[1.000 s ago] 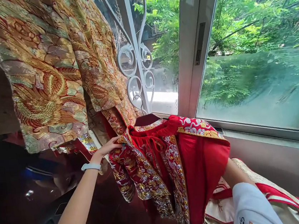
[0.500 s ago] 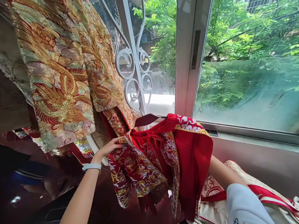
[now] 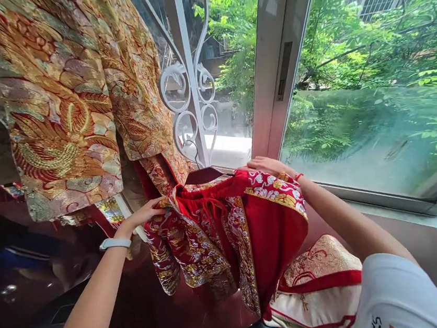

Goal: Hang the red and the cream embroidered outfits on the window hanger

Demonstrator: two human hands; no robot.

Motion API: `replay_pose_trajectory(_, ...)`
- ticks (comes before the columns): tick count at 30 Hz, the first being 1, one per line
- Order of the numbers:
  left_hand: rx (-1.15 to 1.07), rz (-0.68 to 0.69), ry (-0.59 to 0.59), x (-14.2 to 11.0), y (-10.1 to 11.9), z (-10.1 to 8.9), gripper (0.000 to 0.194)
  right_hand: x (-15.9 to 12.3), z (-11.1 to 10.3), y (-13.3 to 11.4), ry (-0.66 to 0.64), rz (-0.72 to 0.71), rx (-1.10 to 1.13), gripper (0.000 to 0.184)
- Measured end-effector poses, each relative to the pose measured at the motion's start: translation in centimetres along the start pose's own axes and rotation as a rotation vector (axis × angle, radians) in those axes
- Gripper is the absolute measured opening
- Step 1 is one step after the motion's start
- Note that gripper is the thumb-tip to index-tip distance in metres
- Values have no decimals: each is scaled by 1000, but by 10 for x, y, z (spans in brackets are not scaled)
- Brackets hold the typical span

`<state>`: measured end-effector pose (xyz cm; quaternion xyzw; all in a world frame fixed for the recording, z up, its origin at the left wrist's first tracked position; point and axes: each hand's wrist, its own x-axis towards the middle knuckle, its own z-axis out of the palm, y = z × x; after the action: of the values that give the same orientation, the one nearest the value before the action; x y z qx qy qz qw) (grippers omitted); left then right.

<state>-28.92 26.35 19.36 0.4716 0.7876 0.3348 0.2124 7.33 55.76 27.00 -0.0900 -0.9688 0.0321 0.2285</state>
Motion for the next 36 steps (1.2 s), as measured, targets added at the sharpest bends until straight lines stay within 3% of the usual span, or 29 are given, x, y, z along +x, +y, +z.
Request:
replay_pose_trajectory(3, 14, 2, 12, -1, 0, -6, 70, 44, -3, 27, -108, -151, -75, 18)
replay_pose_trajectory(7, 38, 17, 46, -7, 3, -11, 83, 70, 1, 51, -148, -4, 33, 18)
replay_pose_trajectory(11, 63, 24, 91, -15, 6, -15, 86, 67, 0, 51, -145, 106, 202, 19)
replay_pose_trajectory(16, 101, 0, 116, -21, 9, -19, 84, 43, 1, 44, 11, 33, -31, 35)
replay_pose_trajectory(19, 111, 1, 108, -23, 11, -19, 83, 21, 27, 43, 206, 103, -121, 33)
replay_pose_trajectory(21, 113, 6, 102, -25, 13, -17, 83, 9, 53, 43, 307, 318, 5, 24)
replay_pose_trajectory(24, 113, 8, 100, -28, 14, -16, 85, 1, 88, 43, 296, 568, 289, 23)
replay_pose_trajectory(27, 106, 11, 97, -30, 15, -16, 87, -3, 100, 46, 307, 543, 405, 26)
replay_pose_trajectory(30, 96, 21, 90, -31, 17, -16, 89, -12, 86, 54, 345, 426, 230, 23)
replay_pose_trajectory(33, 92, 17, 86, -32, 21, -14, 89, -18, 56, 64, 248, 249, -94, 20)
replay_pose_trajectory(36, 95, 0, 84, -30, 21, -9, 87, -11, 28, 70, 218, 167, -217, 22)
